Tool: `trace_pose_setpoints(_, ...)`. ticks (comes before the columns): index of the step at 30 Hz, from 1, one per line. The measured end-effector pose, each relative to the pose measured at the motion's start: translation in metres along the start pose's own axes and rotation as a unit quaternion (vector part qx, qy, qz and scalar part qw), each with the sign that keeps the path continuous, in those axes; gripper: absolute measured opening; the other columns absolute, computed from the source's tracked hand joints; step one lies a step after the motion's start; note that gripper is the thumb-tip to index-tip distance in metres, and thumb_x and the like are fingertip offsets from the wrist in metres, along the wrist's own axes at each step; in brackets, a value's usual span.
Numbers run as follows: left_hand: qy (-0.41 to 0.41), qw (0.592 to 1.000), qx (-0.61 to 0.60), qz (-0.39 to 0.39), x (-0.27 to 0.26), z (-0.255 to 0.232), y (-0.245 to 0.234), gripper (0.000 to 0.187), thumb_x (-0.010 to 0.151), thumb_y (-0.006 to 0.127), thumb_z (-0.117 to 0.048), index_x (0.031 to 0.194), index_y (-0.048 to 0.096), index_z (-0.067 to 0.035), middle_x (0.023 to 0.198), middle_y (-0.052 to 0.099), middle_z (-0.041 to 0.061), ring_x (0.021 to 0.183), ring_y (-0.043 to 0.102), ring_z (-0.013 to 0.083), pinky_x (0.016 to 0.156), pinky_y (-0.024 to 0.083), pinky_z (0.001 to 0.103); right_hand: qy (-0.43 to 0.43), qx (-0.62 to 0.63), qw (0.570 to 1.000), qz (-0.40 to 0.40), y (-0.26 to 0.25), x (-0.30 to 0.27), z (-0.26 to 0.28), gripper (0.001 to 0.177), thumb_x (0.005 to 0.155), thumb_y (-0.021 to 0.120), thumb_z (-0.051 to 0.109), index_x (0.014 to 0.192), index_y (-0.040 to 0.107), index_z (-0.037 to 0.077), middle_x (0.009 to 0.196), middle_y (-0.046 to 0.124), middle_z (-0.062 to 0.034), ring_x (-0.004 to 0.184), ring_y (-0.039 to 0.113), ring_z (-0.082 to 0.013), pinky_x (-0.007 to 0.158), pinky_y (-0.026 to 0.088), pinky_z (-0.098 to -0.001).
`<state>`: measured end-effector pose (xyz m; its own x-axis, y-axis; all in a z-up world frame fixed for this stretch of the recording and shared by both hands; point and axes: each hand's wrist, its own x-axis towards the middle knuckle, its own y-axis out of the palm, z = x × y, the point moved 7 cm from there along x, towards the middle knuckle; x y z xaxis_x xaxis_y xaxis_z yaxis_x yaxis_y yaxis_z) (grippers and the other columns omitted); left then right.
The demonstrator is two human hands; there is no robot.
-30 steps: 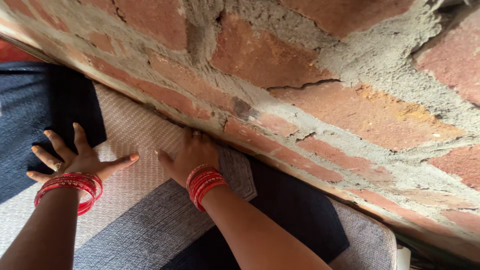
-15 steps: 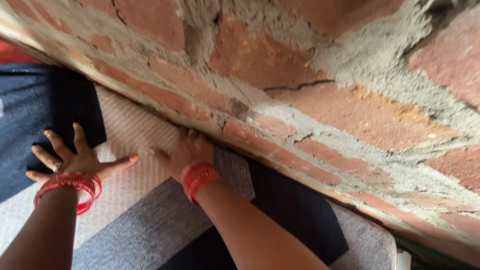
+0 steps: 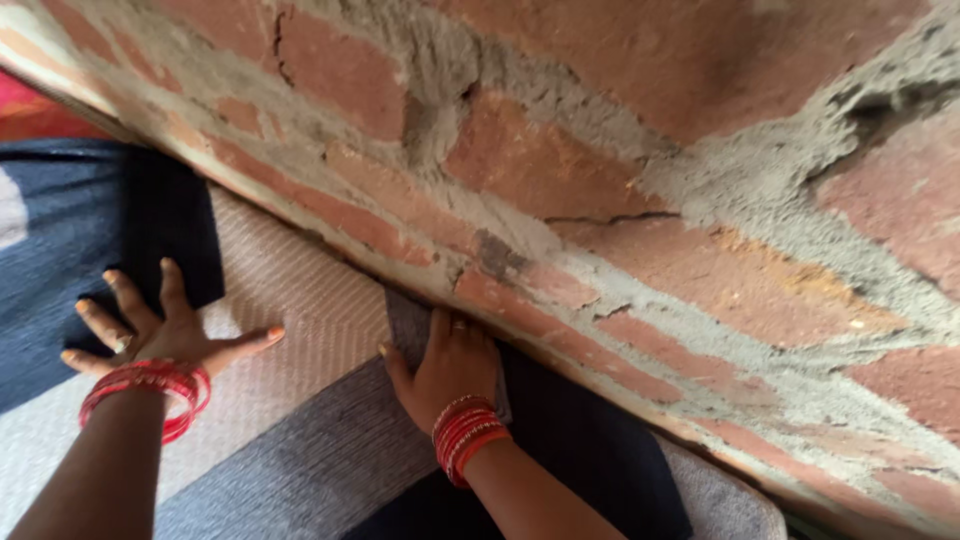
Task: The person smooths a chevron-patterned bedspread on a bed using both hands. They repeatedly press and rub the fabric along the edges and center to flatten wrinkles and align the pattern. The bed is positioned against a brick wall in a room with a concrete floor.
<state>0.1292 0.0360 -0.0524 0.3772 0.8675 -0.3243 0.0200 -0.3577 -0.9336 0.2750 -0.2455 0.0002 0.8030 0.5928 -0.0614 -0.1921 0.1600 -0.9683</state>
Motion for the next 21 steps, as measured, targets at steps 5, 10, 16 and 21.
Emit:
trace_pose_setpoints(5, -0.010, 1.000, 0.007, 0.008, 0.002, 0.000, -0.001, 0.165, 0.025, 0.073, -0.097, 0.160, -0.005, -0.040, 0.163, -0.025, 0.011, 0.147, -0.024, 0.0446, 0.110, -0.003, 0.078, 0.025, 0.022, 0.998, 0.059, 0.004, 0.016, -0.009, 0.075, 0.092, 0.053, 0.065, 0.129, 0.055, 0.000, 0.107, 0.069, -0.0221, 0.096, 0.070, -0.0371, 0.086, 0.057, -0.0503)
trace_pose_setpoints(10, -0.007, 1.000, -0.001, 0.013, -0.003, -0.002, -0.004, 0.165, 0.026, 0.073, -0.096, 0.159, -0.005, -0.041, 0.163, -0.025, 0.011, 0.147, -0.024, 0.0446, 0.110, -0.003, 0.078, 0.004, 0.063, 0.998, -0.027, 0.002, 0.011, -0.013, 0.065, 0.092, 0.055, 0.058, 0.125, 0.060, 0.002, 0.108, 0.070, -0.0211, 0.098, 0.069, -0.0380, 0.090, 0.055, -0.0502)
trace_pose_setpoints(16, -0.001, 1.000, 0.000, 0.008, -0.009, -0.003, -0.011, 0.159, 0.029, 0.072, -0.097, 0.156, -0.004, -0.039, 0.164, -0.022, 0.012, 0.148, -0.022, 0.0446, 0.111, -0.002, 0.077, -0.097, 0.005, 0.991, -0.097, 0.008, -0.034, 0.001, 0.073, 0.097, 0.049, 0.046, 0.147, 0.040, -0.006, 0.150, 0.042, -0.0275, 0.139, 0.038, -0.0424, 0.113, 0.029, -0.0556)
trace_pose_setpoints(21, 0.000, 1.000, 0.002, 0.014, -0.010, -0.005, -0.012, 0.159, 0.030, 0.074, -0.096, 0.156, -0.005, -0.038, 0.164, -0.022, 0.013, 0.148, -0.022, 0.0446, 0.111, -0.002, 0.077, -0.135, 0.005, 0.982, 0.129, 0.052, -0.092, 0.001, 0.095, 0.095, 0.050, 0.061, 0.153, 0.019, -0.007, 0.168, 0.008, -0.0278, 0.155, 0.001, -0.0459, 0.114, 0.002, -0.0658)
